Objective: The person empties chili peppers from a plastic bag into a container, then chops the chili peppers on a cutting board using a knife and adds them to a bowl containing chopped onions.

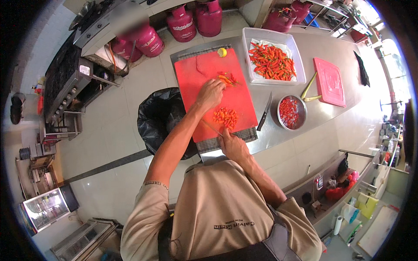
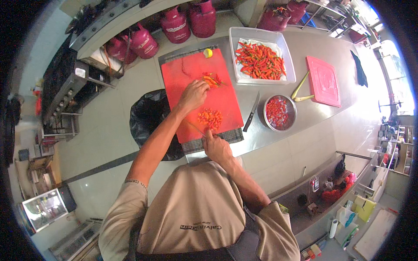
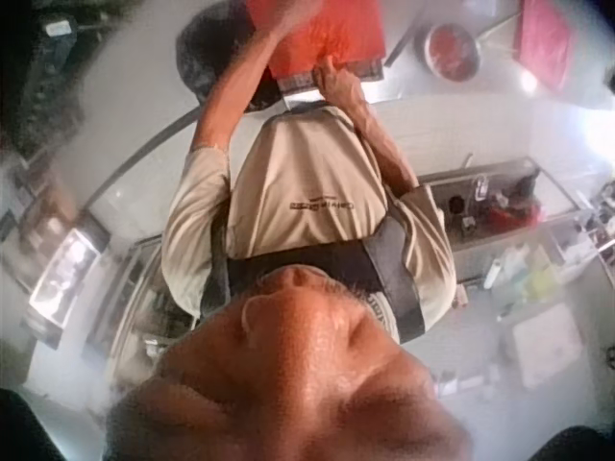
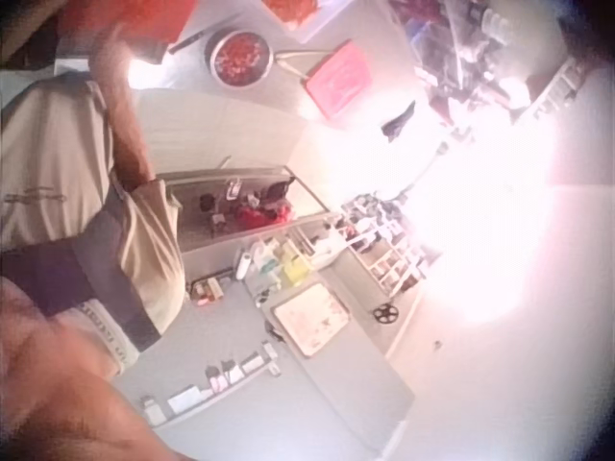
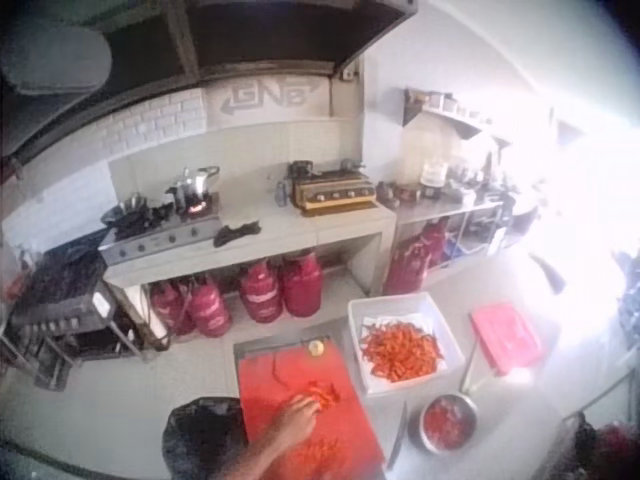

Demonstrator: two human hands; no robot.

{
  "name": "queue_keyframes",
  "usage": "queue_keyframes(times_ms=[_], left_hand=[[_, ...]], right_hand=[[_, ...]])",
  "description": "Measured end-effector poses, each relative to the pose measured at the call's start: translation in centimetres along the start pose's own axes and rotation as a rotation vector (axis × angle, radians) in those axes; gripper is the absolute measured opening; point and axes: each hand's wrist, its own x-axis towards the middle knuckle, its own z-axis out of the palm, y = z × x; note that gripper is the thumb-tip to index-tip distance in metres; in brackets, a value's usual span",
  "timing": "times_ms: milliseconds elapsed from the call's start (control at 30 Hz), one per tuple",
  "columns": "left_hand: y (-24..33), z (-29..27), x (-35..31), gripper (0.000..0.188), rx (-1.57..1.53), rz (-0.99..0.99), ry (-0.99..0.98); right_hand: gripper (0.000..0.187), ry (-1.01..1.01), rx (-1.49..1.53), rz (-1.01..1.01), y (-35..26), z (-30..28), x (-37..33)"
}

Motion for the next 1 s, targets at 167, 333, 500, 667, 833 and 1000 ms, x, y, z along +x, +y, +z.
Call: queue_keyframes(times_ms=[167,333,500,667,833,1000], left_hand=[[-1.7,0.5,1.4,0.016,-0.058,-0.113,-0.068],[0.6,-5.4,-3.0,0.015,-0.311,-0.347,0.083],[7.0,-5.8,-14.7,0.014,-0.355,-0.395,-0.049],[8.8,-3.6,-17.4,0.018,-0.253,-0.312,-0.049],[8.5,-3.2,-17.1,0.019,-0.267,-0.304,-0.100],[8.4,-2.9,-15.4,0.016,-0.344,-0.328,-0.101]], right_hand=[[0.032,-0.034,0.080,-0.016,0.8,0.3,-0.7],[0.026,0.011,0.121,0.043,2.6,0.6,-1.1],[0.022,0.050,0.100,0.020,1.0,0.0,0.0],[0.023,-0.009,0.019,0.038,-0.2,0.0,0.2],[0.025,-0.132,-0.100,0.099,-3.3,-3.4,-1.3],[0.031,-0.122,-0.100,0.098,-0.4,1.1,-0.7]])
